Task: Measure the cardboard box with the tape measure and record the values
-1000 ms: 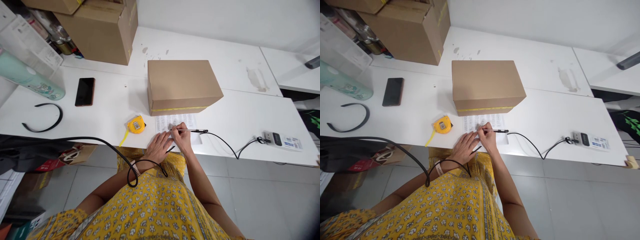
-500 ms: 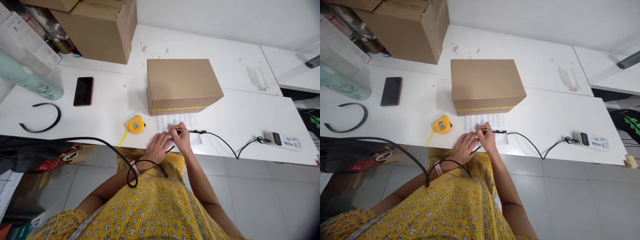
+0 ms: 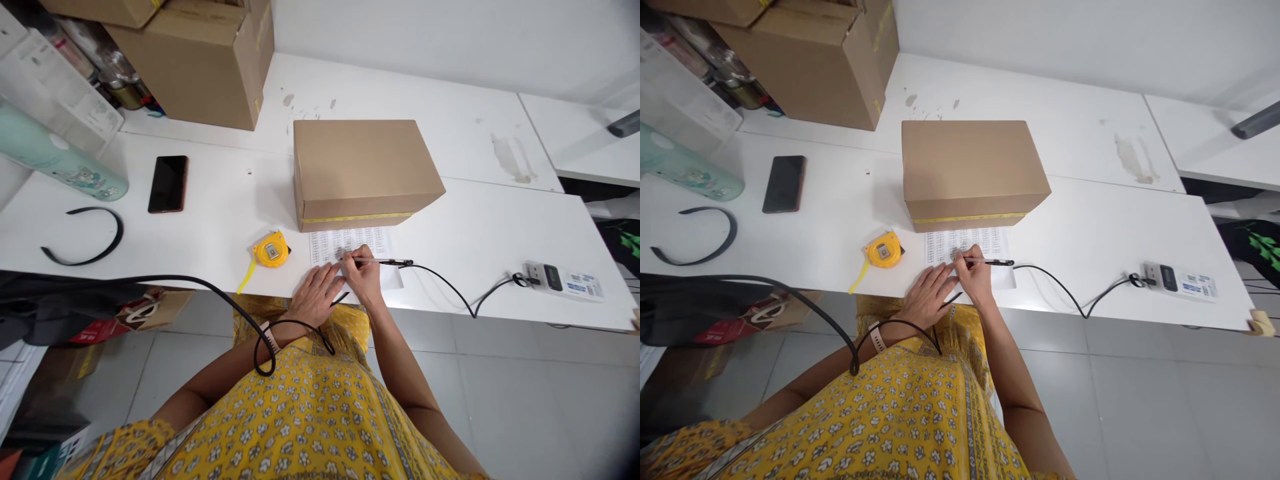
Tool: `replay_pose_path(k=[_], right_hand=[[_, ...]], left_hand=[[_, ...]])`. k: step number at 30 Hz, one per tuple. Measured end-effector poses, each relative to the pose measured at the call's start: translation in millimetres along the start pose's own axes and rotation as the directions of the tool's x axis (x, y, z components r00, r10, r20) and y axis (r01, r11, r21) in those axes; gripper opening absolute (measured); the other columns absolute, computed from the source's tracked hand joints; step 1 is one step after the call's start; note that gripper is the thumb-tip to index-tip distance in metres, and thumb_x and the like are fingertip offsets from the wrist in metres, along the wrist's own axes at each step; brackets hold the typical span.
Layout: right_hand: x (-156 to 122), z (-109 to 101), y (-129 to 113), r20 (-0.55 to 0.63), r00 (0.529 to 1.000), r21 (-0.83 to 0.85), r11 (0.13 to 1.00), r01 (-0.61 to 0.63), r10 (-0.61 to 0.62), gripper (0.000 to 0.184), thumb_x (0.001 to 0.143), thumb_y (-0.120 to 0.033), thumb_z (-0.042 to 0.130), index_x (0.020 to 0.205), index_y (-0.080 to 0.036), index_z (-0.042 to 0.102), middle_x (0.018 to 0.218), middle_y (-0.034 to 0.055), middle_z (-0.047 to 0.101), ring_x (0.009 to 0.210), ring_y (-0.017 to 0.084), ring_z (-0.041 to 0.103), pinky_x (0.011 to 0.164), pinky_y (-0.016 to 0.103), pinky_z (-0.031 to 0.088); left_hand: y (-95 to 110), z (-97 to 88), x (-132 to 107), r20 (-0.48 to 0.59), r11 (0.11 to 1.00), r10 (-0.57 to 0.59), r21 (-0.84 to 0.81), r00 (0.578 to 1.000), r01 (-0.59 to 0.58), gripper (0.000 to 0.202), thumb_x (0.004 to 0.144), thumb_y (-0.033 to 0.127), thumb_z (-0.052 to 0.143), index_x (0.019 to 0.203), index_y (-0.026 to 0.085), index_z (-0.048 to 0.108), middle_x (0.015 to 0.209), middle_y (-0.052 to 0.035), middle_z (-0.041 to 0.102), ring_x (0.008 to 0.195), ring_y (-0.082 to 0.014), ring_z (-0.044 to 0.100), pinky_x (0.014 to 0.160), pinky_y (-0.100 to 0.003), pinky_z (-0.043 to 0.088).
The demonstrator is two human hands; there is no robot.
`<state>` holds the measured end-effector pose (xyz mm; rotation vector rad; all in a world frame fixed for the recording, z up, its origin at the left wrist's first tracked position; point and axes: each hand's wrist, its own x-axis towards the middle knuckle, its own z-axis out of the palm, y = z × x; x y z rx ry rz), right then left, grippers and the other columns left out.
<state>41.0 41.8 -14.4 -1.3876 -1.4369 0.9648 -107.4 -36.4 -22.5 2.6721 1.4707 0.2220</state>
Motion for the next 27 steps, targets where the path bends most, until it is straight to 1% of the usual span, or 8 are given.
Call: replay_pose_path(k=[7,12,18,22,27], right_hand=[[0.0,-0.5,0.6,0.007,1.0,-0.005,1.0,0.012,-0.012,0.028,0.087,-0.032,0.061,0.068,-0.023,0.043,0.059,-0.0072,0.042,0.055,0.01,0.041,0.055,0.026,0.035],[0.6,0.0,-1.2,-0.002,1.0,-0.011,1.0,-0.01,0.009,0.026,0.086,-0.029,0.061,0.068,-0.024,0.043,0.057,-0.0077,0.042,0.054,0.011,0.041,0.055,0.026,0.035],[0.4,-0.7,-0.5,-0.025,1.0,-0.01,1.0,-0.012,0.012,0.026,0.086,-0.031,0.061,0.069,-0.024,0.044,0.058,-0.0076,0.042,0.055,0.011,0.041,0.056,0.026,0.036],[0.3,-0.6,0.1,-0.02,1.0,-0.005,1.0,-0.018,0.018,0.026,0.086,-0.031,0.062,0.069,-0.024,0.043,0.058,-0.0078,0.042,0.054,0.011,0.041,0.055,0.026,0.035],[0.4,0.0,1.3,-0.008,1.0,-0.016,1.0,-0.004,0.003,0.025,0.085,-0.03,0.062,0.069,-0.024,0.044,0.058,-0.0077,0.042,0.055,0.011,0.041,0.056,0.026,0.035]], left_hand=[[-0.1,-0.2,0.6,0.004,1.0,-0.001,-0.003,1.0,0.001,0.06,0.095,0.038,0.06,0.147,0.013,0.046,0.16,-0.0166,0.041,0.15,-0.0329,0.034,0.122,-0.049,0.028],[-0.2,-0.4,0.4,0.015,1.0,-0.004,-0.013,1.0,0.004,0.061,0.095,0.038,0.06,0.148,0.013,0.045,0.161,-0.0166,0.039,0.15,-0.0328,0.033,0.123,-0.049,0.027],[0.2,0.9,-0.5,0.006,1.0,-0.002,-0.016,1.0,0.002,0.062,0.094,0.037,0.061,0.148,0.013,0.045,0.161,-0.0171,0.039,0.15,-0.033,0.033,0.123,-0.049,0.027],[0.0,1.9,-0.6,-0.004,1.0,-0.003,-0.014,1.0,0.003,0.062,0.093,0.037,0.062,0.148,0.013,0.045,0.161,-0.017,0.039,0.15,-0.033,0.034,0.123,-0.049,0.027],[0.0,-1.1,0.1,0.014,1.0,-0.003,-0.01,1.0,0.003,0.062,0.093,0.036,0.062,0.148,0.013,0.045,0.161,-0.0167,0.039,0.151,-0.0326,0.033,0.123,-0.049,0.027]])
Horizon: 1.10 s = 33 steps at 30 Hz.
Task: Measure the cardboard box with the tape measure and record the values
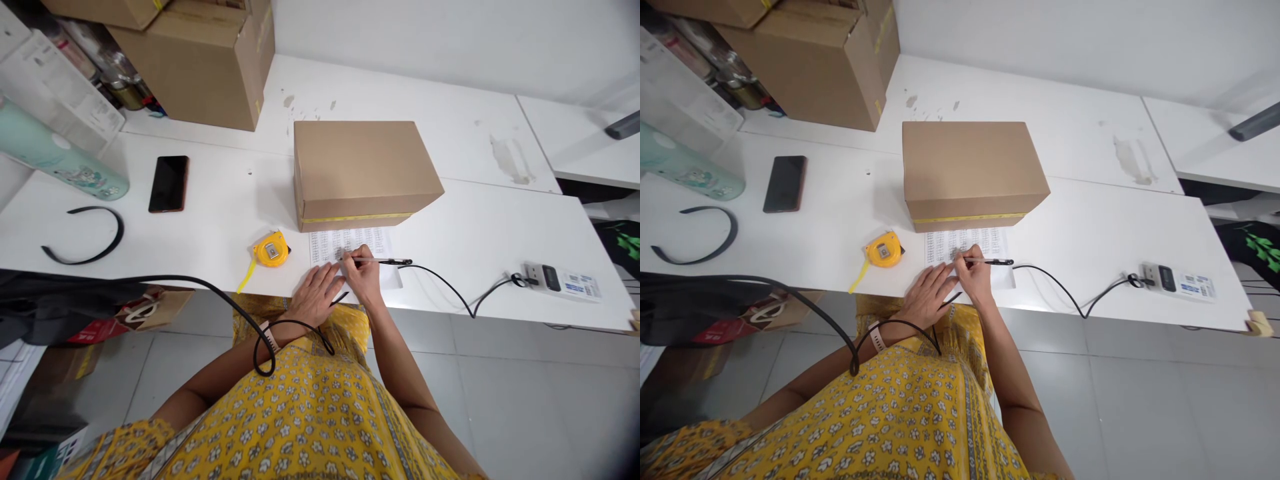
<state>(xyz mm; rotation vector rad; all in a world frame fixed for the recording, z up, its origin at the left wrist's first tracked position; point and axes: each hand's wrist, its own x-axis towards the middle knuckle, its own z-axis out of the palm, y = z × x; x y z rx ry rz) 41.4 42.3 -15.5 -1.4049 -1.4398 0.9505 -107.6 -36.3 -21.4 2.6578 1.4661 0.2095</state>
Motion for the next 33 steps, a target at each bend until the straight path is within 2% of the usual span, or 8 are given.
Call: replay_pose_path(k=[15,33], right_hand=[[1.1,-0.3,-1.7,-0.056,0.998,0.032,0.999,-0.04,0.041,0.025,0.083,-0.029,0.061,0.068,-0.024,0.043,0.057,-0.0081,0.04,0.055,0.011,0.04,0.056,0.026,0.035],[0.6,-0.4,-0.5,-0.043,0.999,-0.014,1.0,-0.023,0.022,0.026,0.086,-0.033,0.061,0.07,-0.024,0.043,0.058,-0.0077,0.042,0.055,0.011,0.041,0.055,0.026,0.036]], left_hand=[[0.0,-0.2,-0.5,0.006,1.0,-0.005,-0.003,1.0,0.005,0.059,0.096,0.036,0.058,0.148,0.014,0.044,0.162,-0.0163,0.037,0.151,-0.0316,0.031,0.124,-0.048,0.025],[0.0,-0.3,0.0,0.009,1.0,-0.004,-0.011,1.0,0.004,0.059,0.096,0.038,0.057,0.149,0.014,0.044,0.162,-0.0167,0.037,0.151,-0.0314,0.031,0.124,-0.049,0.025]])
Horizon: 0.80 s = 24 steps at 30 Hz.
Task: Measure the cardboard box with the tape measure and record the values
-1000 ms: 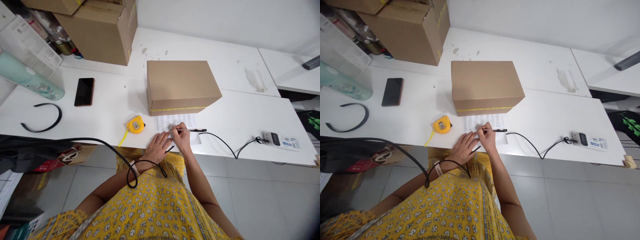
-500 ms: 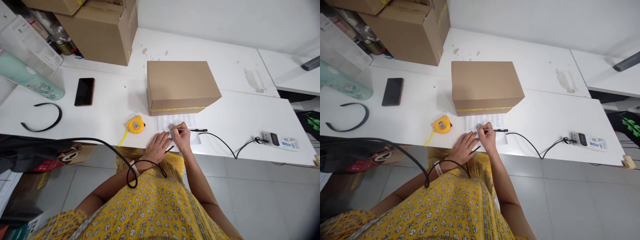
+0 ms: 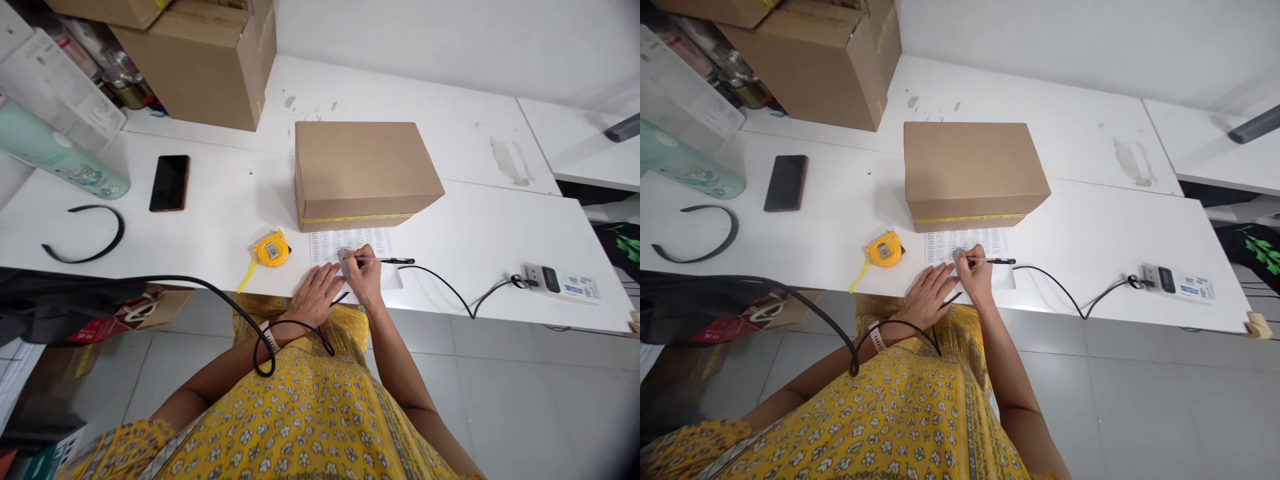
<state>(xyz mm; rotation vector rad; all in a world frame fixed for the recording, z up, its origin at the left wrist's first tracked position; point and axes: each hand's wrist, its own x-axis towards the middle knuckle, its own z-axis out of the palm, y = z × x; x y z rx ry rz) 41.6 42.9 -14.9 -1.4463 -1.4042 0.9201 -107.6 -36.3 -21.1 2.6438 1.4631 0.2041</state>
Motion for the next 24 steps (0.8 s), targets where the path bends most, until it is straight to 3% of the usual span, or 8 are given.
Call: replay_pose_path(k=[24], right_hand=[[0.3,0.1,-0.8,-0.013,1.0,0.006,1.0,0.003,-0.003,0.025,0.082,-0.028,0.061,0.068,-0.024,0.042,0.058,-0.0077,0.041,0.055,0.011,0.041,0.055,0.026,0.034]], left_hand=[[-0.3,2.5,-0.8,-0.031,1.0,0.008,0.025,0.999,-0.007,0.06,0.095,0.039,0.058,0.148,0.014,0.045,0.162,-0.0168,0.038,0.151,-0.0318,0.033,0.123,-0.048,0.026]])
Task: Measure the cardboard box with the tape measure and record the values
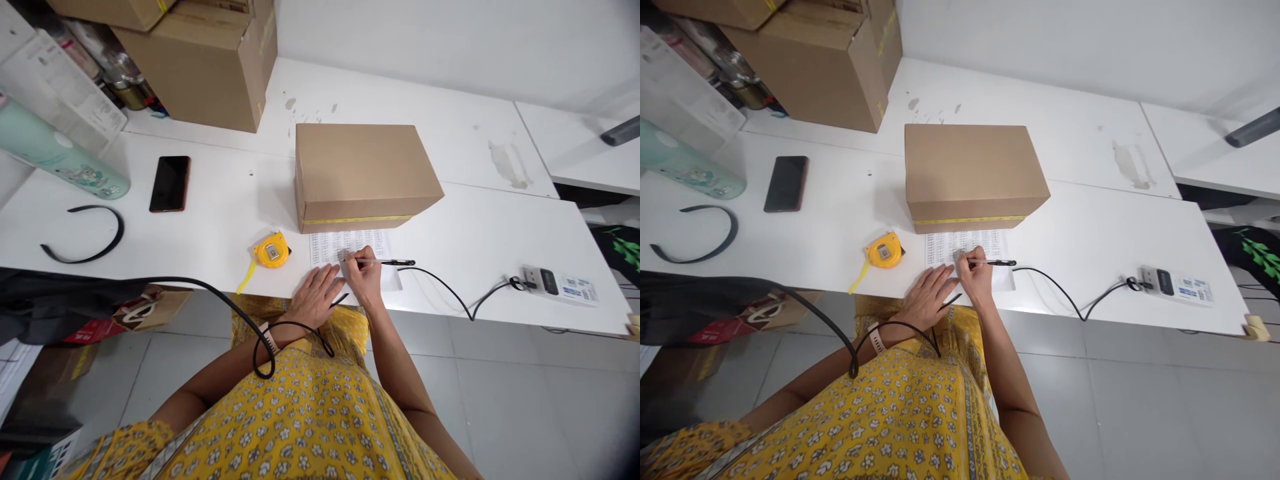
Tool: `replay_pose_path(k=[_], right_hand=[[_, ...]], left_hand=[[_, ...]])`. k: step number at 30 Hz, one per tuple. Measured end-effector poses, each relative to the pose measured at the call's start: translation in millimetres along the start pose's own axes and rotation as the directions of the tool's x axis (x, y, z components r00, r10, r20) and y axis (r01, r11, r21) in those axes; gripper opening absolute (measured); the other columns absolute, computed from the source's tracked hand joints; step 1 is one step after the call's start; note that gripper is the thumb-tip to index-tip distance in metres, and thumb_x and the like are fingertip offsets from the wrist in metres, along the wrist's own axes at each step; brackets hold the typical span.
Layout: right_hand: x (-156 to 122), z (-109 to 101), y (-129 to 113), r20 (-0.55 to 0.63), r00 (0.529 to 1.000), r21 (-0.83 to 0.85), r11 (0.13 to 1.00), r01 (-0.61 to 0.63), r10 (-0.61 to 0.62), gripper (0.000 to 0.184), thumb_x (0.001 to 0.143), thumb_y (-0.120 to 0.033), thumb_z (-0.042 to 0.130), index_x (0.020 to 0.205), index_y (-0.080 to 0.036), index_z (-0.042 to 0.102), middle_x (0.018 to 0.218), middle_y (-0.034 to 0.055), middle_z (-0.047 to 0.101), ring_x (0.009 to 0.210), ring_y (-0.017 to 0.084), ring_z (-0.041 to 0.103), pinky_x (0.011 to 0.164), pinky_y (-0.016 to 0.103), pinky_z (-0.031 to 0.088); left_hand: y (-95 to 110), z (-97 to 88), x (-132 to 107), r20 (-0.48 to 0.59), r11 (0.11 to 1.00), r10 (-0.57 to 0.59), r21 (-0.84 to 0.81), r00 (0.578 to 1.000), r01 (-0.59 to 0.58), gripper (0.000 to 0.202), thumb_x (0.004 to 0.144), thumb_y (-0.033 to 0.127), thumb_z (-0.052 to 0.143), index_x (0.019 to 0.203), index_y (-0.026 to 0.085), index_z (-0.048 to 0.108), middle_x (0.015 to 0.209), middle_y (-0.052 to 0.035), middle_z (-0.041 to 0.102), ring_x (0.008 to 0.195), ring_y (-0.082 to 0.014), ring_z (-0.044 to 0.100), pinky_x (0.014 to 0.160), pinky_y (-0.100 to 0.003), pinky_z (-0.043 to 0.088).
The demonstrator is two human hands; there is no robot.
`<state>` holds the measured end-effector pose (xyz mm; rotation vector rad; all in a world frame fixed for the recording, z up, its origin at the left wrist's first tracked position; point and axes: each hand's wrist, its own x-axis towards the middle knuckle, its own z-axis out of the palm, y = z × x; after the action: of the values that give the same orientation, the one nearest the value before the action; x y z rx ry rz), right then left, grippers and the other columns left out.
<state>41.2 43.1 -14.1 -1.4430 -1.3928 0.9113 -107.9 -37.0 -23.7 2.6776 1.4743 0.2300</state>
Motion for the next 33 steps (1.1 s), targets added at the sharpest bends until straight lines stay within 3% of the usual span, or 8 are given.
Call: replay_pose_path(k=[33], right_hand=[[-1.0,-3.0,-1.6,-0.017,1.0,-0.037,0.999,-0.026,0.026,0.022,0.084,-0.03,0.06,0.07,-0.024,0.044,0.057,-0.0078,0.045,0.056,0.011,0.044,0.058,0.026,0.037]], left_hand=[[0.2,-2.6,-0.2,0.012,0.999,-0.001,-0.039,1.0,0.002,0.058,0.098,0.038,0.055,0.148,0.012,0.044,0.163,-0.0181,0.036,0.151,-0.0324,0.031,0.124,-0.049,0.024]])
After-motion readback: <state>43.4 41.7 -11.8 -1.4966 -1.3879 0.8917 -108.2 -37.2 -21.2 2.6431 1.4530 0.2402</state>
